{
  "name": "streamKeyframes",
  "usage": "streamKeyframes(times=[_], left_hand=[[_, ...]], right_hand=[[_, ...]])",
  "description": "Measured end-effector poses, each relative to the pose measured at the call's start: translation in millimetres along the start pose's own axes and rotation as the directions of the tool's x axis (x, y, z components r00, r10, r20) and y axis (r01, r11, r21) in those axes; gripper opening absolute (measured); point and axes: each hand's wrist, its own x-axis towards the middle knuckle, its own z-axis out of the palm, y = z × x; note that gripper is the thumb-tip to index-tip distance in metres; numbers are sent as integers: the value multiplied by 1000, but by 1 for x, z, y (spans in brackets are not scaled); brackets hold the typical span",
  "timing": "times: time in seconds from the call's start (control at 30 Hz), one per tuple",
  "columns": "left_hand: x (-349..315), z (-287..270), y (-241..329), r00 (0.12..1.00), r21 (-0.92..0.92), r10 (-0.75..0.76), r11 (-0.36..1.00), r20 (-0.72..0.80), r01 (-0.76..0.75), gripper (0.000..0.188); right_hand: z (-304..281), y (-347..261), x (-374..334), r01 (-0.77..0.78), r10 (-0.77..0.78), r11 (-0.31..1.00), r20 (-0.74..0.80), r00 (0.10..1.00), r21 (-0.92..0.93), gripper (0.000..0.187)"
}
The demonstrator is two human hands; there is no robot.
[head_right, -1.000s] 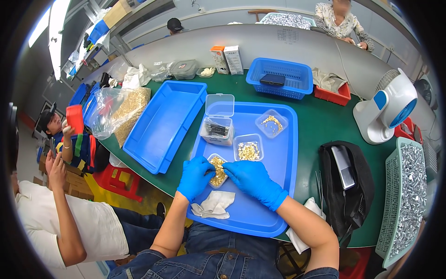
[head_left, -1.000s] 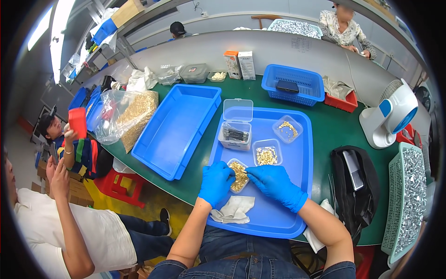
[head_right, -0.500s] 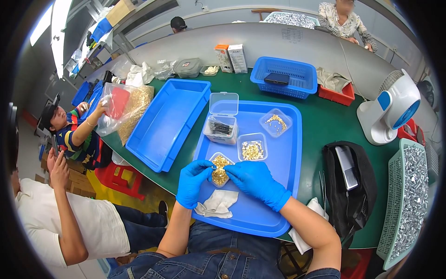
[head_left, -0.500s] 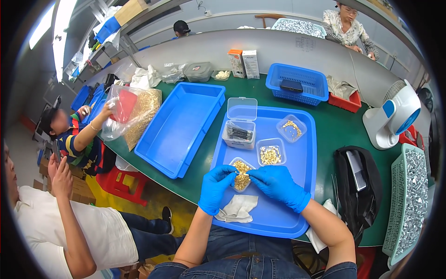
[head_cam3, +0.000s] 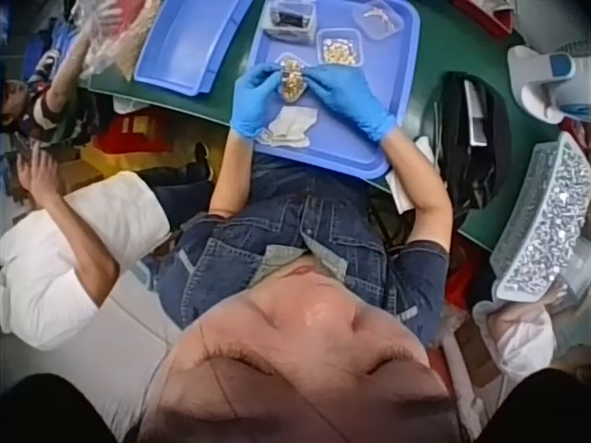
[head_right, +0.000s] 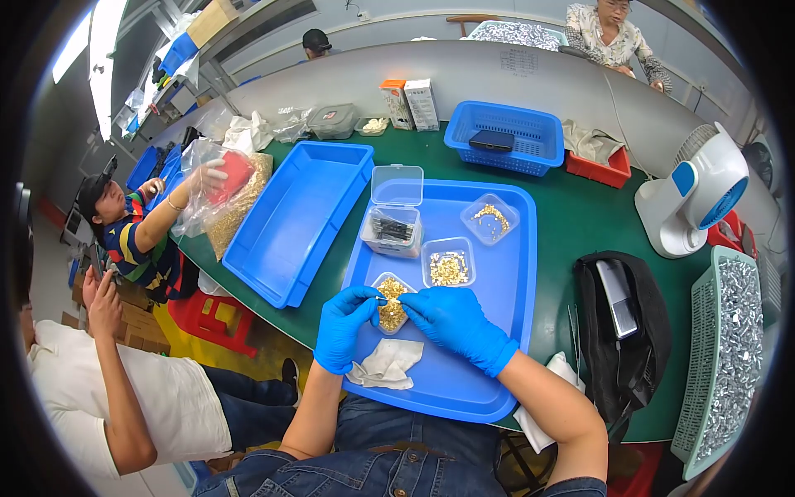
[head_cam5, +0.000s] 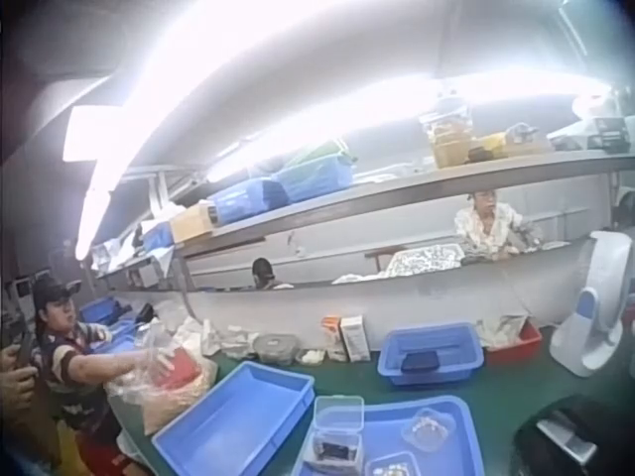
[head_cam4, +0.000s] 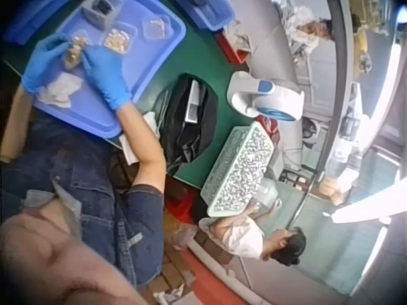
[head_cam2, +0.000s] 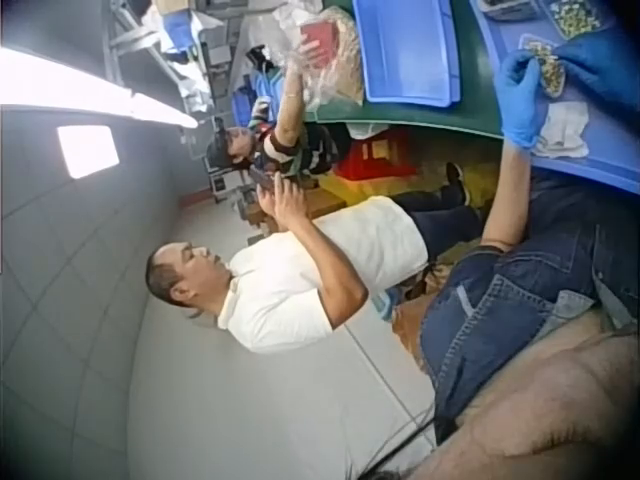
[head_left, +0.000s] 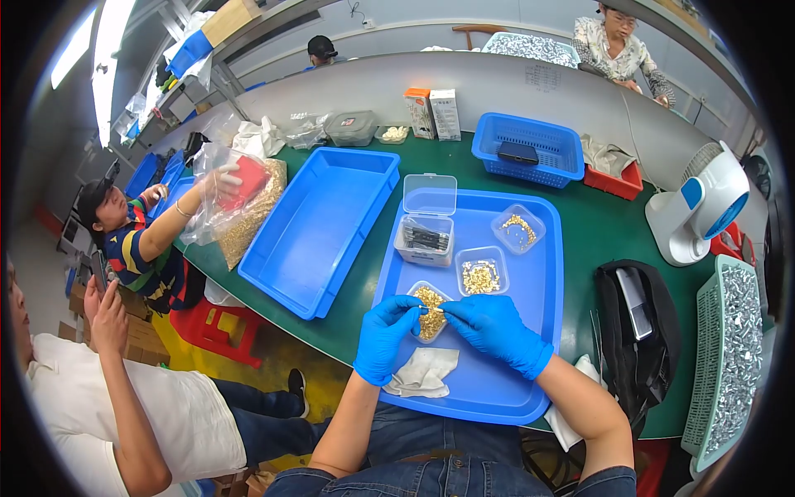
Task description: Sorting small yellow hardware components from a tray into individual plastic containers on a workstation.
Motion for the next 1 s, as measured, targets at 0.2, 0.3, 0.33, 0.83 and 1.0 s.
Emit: streamKeyframes(times=[0.2,0.3,0.33,0.83,1.0], left_hand=[[-1,2,-1,1000,-30,-1,1000,6,2,12],[-1,1,-2,999,21,48,999,11,-48,13],[-1,0,-4,999,21,48,999,11,-48,13],[3,-4,1,999,-87,-35,996,20,36,15],[2,-4,0,999,-106,-43,993,16,45,15]], right_hand=[[0,0,-1,3,-3,999,9,1000,34,19],[3,4,-2,23,-24,996,9,1000,83,20],[3,6,-2,33,-34,994,8,999,108,20],[2,1,1,-36,34,979,14,999,200,22],[2,1,0,-31,29,987,16,999,158,21]])
